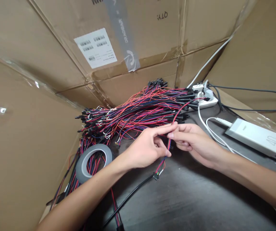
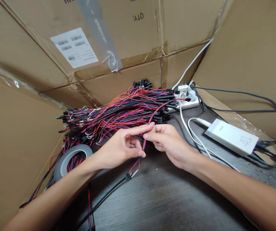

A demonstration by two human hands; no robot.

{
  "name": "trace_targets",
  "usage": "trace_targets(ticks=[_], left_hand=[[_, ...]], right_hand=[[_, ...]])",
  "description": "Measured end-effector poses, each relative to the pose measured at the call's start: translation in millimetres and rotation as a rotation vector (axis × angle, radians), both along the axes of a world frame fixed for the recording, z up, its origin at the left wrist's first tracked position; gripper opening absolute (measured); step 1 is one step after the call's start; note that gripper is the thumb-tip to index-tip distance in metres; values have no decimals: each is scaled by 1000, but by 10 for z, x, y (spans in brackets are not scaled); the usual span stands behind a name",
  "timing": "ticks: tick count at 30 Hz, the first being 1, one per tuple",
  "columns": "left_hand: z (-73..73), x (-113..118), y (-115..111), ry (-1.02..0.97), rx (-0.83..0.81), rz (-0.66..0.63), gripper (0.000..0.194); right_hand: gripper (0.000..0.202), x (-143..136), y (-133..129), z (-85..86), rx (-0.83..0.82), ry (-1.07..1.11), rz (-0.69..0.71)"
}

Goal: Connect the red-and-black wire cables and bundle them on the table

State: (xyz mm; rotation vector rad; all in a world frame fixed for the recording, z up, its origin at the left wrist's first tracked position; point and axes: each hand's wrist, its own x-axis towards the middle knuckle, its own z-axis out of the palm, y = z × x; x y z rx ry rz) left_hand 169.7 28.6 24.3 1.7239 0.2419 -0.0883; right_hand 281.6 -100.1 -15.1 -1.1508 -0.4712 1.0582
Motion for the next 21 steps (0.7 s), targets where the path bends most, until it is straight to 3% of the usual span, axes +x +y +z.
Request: trace_targets(ticks=[21], left_hand=[[-19, -2, 43, 35, -74, -46, 82]], right_hand=[[31, 44, -2, -5, 12, 16, 19]])
